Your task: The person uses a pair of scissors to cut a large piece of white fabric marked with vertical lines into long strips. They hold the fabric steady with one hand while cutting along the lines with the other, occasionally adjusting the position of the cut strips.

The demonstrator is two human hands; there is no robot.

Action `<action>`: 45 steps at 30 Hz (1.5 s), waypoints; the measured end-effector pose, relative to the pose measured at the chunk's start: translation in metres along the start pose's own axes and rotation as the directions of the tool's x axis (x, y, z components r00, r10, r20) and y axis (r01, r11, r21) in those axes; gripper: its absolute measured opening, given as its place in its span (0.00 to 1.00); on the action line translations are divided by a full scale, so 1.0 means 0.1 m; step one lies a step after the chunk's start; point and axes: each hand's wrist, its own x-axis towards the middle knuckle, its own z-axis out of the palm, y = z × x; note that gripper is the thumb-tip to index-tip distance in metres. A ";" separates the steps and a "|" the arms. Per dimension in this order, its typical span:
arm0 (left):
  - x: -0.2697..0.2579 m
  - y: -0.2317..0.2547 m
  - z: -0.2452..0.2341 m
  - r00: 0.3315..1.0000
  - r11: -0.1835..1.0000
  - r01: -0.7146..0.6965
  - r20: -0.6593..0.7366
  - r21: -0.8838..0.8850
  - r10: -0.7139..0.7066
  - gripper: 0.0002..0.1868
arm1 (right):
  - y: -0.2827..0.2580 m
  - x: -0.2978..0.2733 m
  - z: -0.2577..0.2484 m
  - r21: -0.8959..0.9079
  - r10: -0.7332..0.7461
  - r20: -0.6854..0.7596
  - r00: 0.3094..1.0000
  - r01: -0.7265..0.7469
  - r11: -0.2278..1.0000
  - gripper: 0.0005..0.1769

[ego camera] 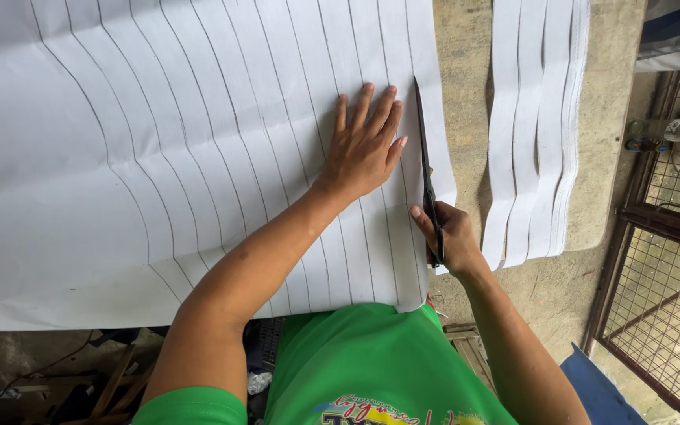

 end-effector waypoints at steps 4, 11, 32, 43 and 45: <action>0.65 -0.29 -0.10 0.988 0.999 0.000 -0.157 0.054 0.009 0.22 | -0.25 -0.01 -0.04 -0.107 0.128 0.025 0.991 -0.125 0.986 0.28; 1.16 -0.82 -0.10 0.995 0.978 0.057 -0.090 0.200 -0.040 0.29 | -0.28 0.01 -0.09 -0.056 0.112 0.044 0.993 -0.110 0.992 0.26; 1.14 -0.76 -0.26 0.994 0.988 0.080 0.064 0.135 -0.089 0.32 | -0.75 0.43 -0.08 -0.172 0.134 0.040 0.990 -0.125 0.977 0.27; 1.14 -0.78 -0.17 0.996 0.976 0.085 0.020 0.198 -0.091 0.35 | -1.01 0.66 -0.04 -0.180 0.074 0.042 0.996 -0.065 0.981 0.31; 1.14 -0.81 -0.11 0.996 0.975 0.080 -0.048 0.207 -0.072 0.35 | -1.05 0.69 0.00 -0.194 0.097 0.025 0.995 -0.090 0.977 0.32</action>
